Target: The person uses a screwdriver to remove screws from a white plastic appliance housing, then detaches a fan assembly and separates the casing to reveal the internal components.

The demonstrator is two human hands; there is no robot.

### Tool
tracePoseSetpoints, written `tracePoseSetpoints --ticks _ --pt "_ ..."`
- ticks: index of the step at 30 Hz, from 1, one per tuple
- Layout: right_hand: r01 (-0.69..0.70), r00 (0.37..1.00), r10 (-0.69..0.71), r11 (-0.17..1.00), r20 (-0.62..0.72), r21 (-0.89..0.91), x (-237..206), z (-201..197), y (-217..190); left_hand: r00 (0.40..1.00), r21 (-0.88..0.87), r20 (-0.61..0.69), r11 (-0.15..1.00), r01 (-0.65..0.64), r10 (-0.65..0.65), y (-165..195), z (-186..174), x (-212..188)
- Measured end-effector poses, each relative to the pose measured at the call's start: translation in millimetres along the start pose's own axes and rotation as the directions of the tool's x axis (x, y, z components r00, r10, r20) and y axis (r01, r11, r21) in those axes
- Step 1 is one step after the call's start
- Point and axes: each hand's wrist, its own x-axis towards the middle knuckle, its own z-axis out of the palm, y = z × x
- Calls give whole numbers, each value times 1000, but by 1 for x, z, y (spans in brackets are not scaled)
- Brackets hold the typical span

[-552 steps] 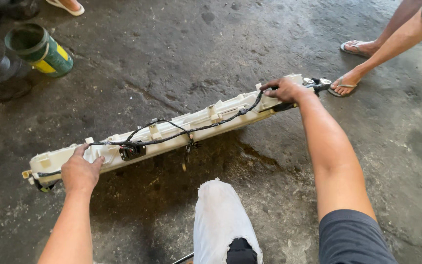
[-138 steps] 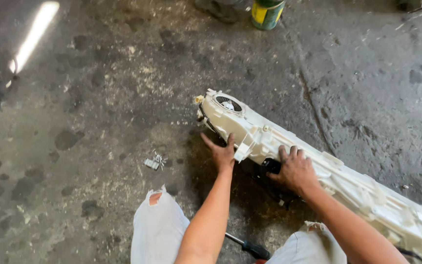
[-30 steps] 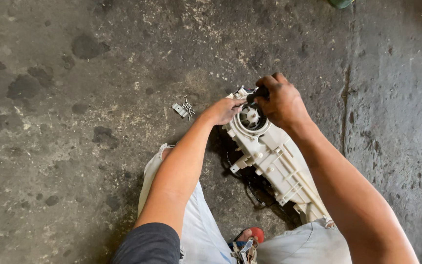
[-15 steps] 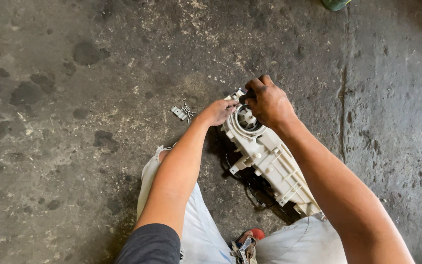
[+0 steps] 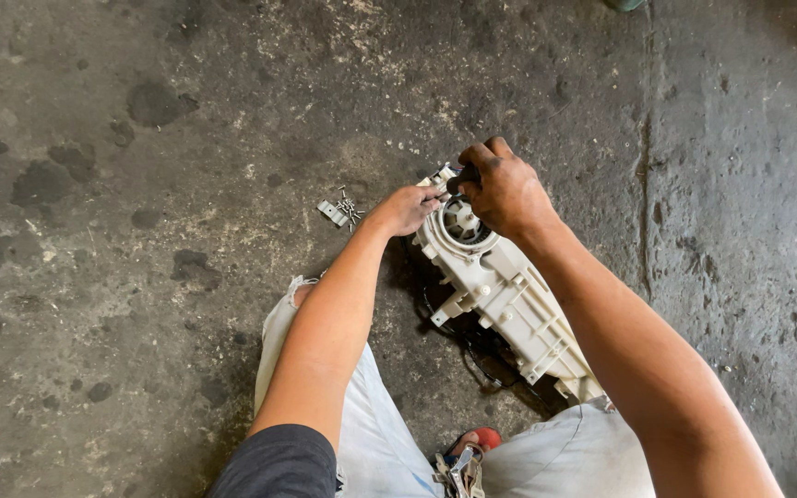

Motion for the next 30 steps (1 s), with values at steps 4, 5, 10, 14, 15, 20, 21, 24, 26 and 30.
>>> tracePoseSetpoints --ticks 4,5,10,14,15,20,21,24,26,30 --pt "11 1000 -11 1000 3 -13 -1 3 1 999 33 -2 999 33 -33 3 -1 -4" --pt "16 1000 -16 1000 2 -11 -1 3 2 999 23 -12 999 39 -39 4 -1 -6" --pt "31 999 -31 1000 -14 -1 1 -1 -1 996 69 -83 997 26 -21 12 -2 -11" --pt "-193 974 205 974 96 -121 9 -1 -11 996 160 -84 986 37 -24 12 -1 -8" --pt "-284 926 323 936 193 -207 12 1 -13 997 205 -77 978 23 -7 11 0 -6" --pt "311 880 -25 784 474 -537 20 16 -8 976 -533 194 824 192 -102 6 3 5" --pt "282 886 -49 847 462 -451 21 17 -5 973 -551 216 813 188 -79 4 3 4" --pt "443 858 -269 819 438 -365 21 10 4 976 -854 206 475 212 -64 -2 4 -3" --pt "511 838 -384 802 389 -309 18 2 3 977 -861 193 493 127 86 -3 3 -4" --pt "-17 871 140 966 472 -257 11 -6 -22 999 80 31 996 -46 44 -2 4 4"
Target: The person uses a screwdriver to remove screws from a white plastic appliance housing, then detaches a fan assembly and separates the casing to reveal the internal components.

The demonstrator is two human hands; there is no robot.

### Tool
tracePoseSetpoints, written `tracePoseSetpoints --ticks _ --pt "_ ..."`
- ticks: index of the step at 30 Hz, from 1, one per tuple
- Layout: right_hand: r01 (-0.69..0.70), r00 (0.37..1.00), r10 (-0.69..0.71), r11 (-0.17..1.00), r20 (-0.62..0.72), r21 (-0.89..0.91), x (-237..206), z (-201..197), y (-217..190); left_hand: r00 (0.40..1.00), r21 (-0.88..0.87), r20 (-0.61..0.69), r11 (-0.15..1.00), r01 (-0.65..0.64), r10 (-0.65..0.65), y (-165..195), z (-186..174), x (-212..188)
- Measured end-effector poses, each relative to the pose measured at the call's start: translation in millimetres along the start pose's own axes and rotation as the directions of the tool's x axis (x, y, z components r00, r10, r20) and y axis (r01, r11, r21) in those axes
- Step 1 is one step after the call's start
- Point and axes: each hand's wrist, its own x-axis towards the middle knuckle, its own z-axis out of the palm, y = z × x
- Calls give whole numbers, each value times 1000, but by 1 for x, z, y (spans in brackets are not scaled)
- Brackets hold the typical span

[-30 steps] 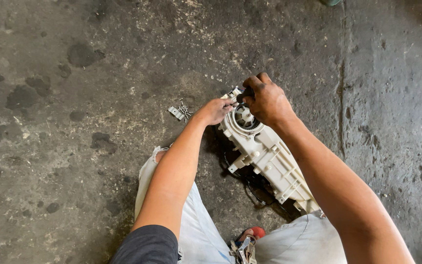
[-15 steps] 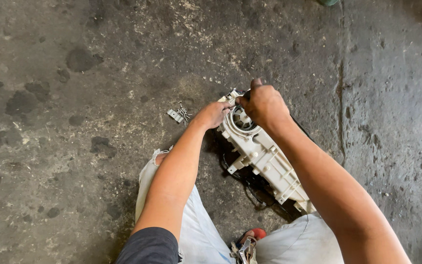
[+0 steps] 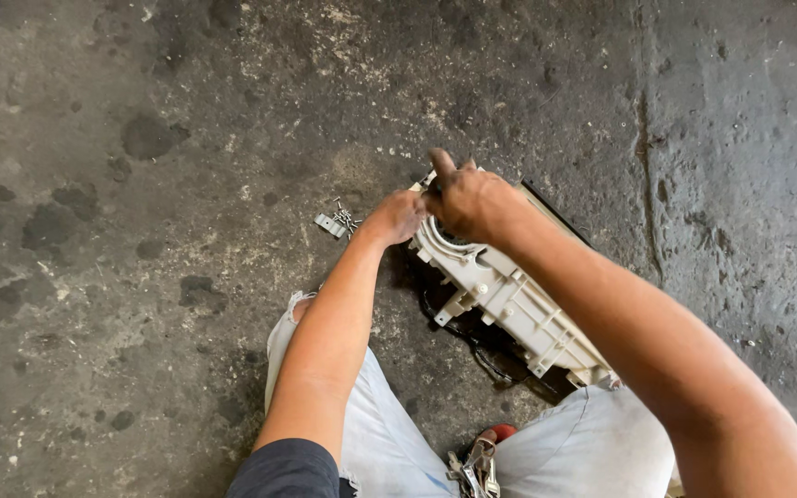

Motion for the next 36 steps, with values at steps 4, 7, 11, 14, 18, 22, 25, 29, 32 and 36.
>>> tracePoseSetpoints --ticks 4,7,11,14,18,22,25,29,32,36 --pt "-61 984 73 995 163 -79 -4 -3 -15 978 -898 185 387 208 -96 6 3 5" --pt "398 874 -469 840 -125 -369 -5 0 -11 989 -634 76 760 145 -125 7 -3 -10" --pt "114 993 -115 982 2 -151 -5 4 -10 998 173 -16 983 61 -59 23 -13 -25" --pt "47 999 -43 986 30 -158 -8 2 -13 988 239 41 962 133 -147 31 -18 -27" --pt "305 933 -339 923 -120 -233 -16 -5 -16 974 261 -53 938 227 -221 27 -13 -24" --pt "-202 969 199 979 143 6 -13 -4 -17 966 312 -65 914 259 -251 15 -7 -16" --pt "51 998 -41 971 47 -234 -7 5 -11 905 335 -82 844 420 -417 7 -4 -8" --pt "340 835 -444 881 -325 -330 -4 15 0 857 203 -140 833 514 -495 -5 2 -9" --pt "58 998 -57 994 14 -92 -6 15 0 881 185 -148 862 471 -450 -10 8 -12" --pt "304 939 -331 926 -96 -226 -16 7 1 884 113 -135 880 462 -447 -6 10 -16"
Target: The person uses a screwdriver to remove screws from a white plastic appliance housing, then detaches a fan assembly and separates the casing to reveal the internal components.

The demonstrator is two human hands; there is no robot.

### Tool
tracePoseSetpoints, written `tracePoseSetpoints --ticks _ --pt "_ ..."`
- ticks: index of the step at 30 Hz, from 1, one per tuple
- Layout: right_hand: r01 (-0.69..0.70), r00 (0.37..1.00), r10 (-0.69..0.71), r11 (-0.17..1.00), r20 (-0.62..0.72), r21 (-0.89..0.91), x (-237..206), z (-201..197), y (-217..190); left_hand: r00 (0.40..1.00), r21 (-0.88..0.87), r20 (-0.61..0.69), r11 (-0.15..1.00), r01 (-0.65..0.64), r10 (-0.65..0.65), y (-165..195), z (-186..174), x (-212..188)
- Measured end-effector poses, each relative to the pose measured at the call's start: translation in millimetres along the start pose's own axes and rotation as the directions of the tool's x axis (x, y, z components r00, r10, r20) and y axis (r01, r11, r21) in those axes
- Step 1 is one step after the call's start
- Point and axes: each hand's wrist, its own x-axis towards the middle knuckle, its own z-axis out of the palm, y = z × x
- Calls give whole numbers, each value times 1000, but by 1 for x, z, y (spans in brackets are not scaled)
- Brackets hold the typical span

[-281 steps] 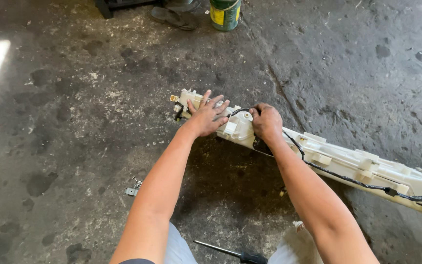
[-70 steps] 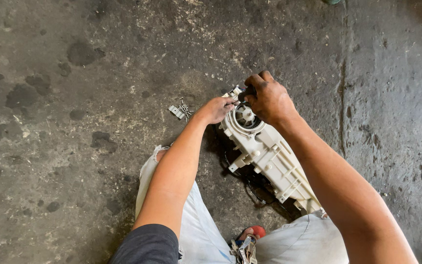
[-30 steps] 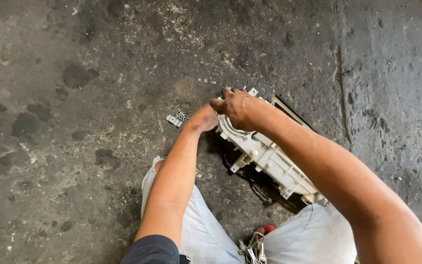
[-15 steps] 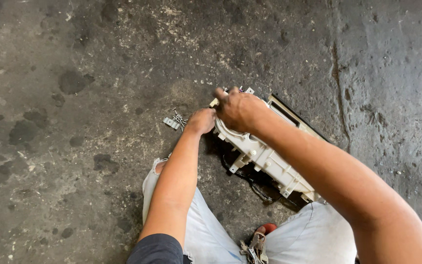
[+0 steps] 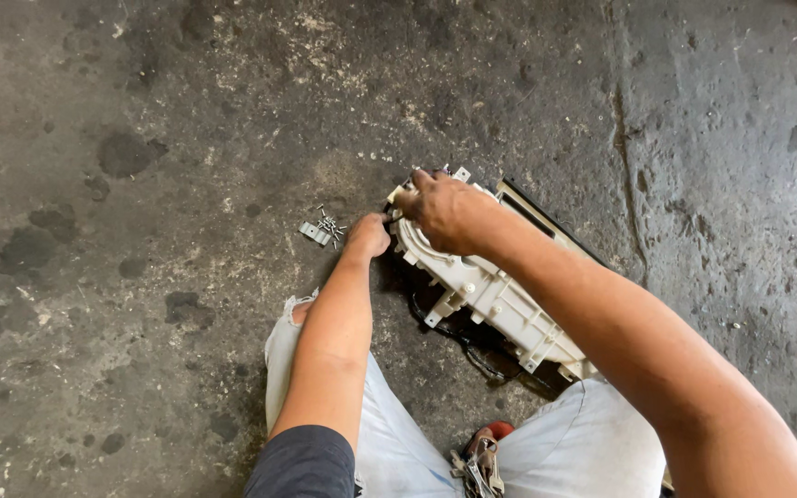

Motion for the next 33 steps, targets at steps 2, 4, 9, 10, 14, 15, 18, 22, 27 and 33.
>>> tracePoseSetpoints --ticks 2,4,9,10,14,15,18,22,27,33 --pt "-6 999 10 992 -31 128 -3 -3 0 1000 35 3 999 -8 8 2 -2 -3" --pt "-262 963 228 918 144 297 -2 -4 -1 1000 54 8 999 -7 7 4 -3 -5" --pt "-232 973 228 958 46 171 9 -3 -2 999 24 -43 1000 -8 9 3 2 0" --pt "-104 995 104 987 1 126 10 -2 -1 997 35 -74 999 -30 33 2 4 3" --pt "-81 991 90 992 -94 101 11 6 -1 989 51 -127 997 -63 69 2 7 6" --pt "-246 969 242 953 42 180 12 9 -3 990 47 -127 997 -62 67 2 7 6" --pt "-273 960 257 948 114 165 15 15 -5 997 20 -74 999 27 -25 6 3 3" --pt "194 914 -237 968 -330 -156 13 15 -9 999 66 -36 998 14 -12 10 -2 -2" --pt "-343 928 321 934 189 98 15 3 -17 994 20 -101 999 -48 49 5 2 4" --pt "-58 998 59 998 -25 21 11 7 -19 996 171 -74 985 -36 49 6 10 6"
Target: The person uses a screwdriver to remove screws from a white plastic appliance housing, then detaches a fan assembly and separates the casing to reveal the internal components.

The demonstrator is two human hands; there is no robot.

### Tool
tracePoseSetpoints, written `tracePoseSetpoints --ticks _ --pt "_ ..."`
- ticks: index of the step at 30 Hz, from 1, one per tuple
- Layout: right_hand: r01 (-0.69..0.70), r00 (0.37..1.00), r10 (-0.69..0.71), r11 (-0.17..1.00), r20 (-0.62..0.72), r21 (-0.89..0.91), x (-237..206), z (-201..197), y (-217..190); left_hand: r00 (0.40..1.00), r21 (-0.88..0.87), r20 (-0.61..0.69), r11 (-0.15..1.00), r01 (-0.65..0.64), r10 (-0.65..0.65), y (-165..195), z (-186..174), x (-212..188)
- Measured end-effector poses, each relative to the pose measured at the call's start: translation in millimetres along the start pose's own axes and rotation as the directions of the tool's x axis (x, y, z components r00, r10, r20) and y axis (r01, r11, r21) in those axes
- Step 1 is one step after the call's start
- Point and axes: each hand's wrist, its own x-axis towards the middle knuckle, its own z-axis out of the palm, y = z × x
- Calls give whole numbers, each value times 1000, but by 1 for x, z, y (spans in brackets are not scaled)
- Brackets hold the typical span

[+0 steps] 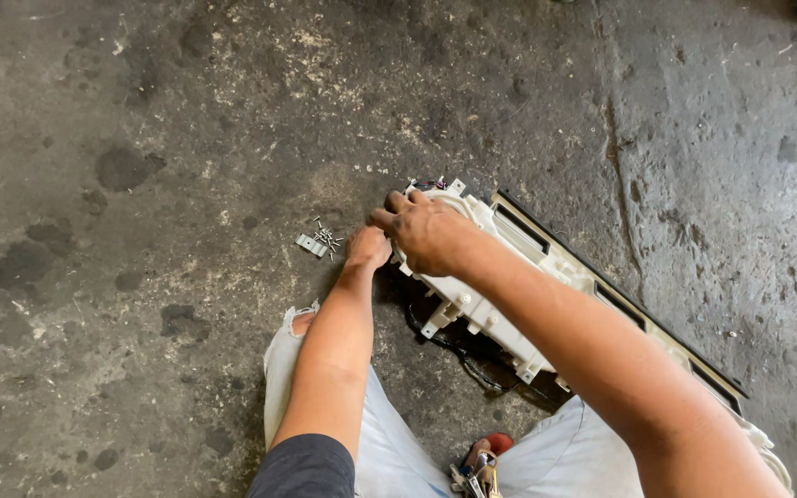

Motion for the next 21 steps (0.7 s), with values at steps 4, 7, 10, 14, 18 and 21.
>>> tracePoseSetpoints --ticks 4,7,10,14,18,21 --pt "-157 985 150 984 89 84 1 12 -4 998 -170 -34 985 42 -49 3 -6 -5" --pt "70 997 -64 979 39 -192 0 18 -5 999 -56 29 998 24 -23 5 -10 -7" --pt "14 979 -51 984 -198 -180 0 18 -4 1000 -84 1 996 10 -10 7 -11 -9" --pt "-129 992 129 992 4 -16 -5 13 -2 998 -55 55 998 19 -16 10 -11 -8" --pt "-77 996 76 997 -36 -10 -10 11 -3 996 -30 87 999 13 -10 12 -11 -9" --pt "-180 983 181 978 3 106 -8 17 -3 998 -162 25 985 56 -52 11 -8 -10"
